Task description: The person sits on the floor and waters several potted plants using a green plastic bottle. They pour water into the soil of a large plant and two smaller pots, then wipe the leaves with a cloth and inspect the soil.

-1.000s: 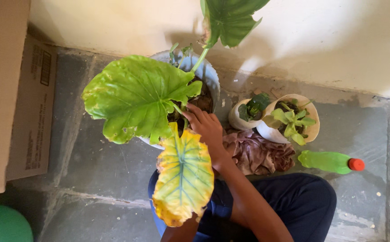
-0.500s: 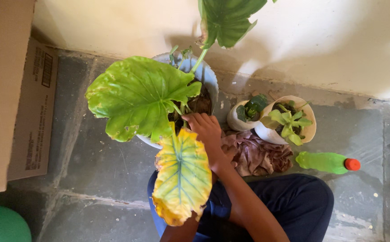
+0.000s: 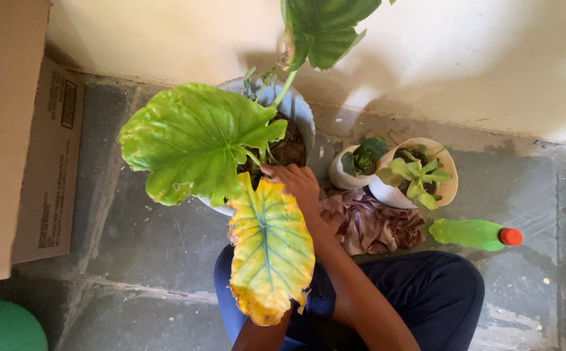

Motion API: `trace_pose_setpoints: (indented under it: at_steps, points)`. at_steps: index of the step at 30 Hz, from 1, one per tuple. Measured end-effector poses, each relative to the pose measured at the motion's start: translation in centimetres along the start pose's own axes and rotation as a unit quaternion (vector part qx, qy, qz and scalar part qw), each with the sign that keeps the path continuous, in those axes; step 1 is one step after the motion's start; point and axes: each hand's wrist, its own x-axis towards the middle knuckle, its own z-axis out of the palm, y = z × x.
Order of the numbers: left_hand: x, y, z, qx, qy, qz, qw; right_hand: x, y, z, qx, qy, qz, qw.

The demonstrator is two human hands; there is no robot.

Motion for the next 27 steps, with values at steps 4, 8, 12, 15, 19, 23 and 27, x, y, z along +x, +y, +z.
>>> trace_pose_setpoints:
  at_steps: [4,8,12,15,19,23,27]
  points:
    - [0.2,0.0,0.0,0.0,0.001,0.002,1.0,-0.2,-0.2,-0.4,0.002,0.032,-0.025,0.999]
    - [0.3,0.0,0.0,0.0,-0.002,0.002,1.0,-0.1,-1.2,-1.0,-0.005,0.043,-0.033,0.999]
    - [0.3,0.1,-0.1,0.003,-0.003,0.003,1.0,0.4,-1.8,-1.4,-0.057,0.024,-0.012,0.998]
    - [0.1,0.0,-0.2,0.005,-0.002,0.004,1.0,0.2,-1.7,-1.9,-0.032,0.004,-0.021,0.999]
    - [-0.2,-0.1,-0.2,0.007,-0.004,0.004,1.0,0.4,-1.7,-1.8,-0.038,-0.003,-0.011,0.999]
    - [-0.6,-0.1,-0.2,0.006,-0.005,0.002,1.0,0.8,-1.9,-1.7,-0.048,-0.013,-0.001,0.999]
    - [-0.9,-0.1,-0.2,0.006,-0.004,0.001,1.0,0.6,-2.0,-2.3,-0.025,-0.005,-0.015,1.0]
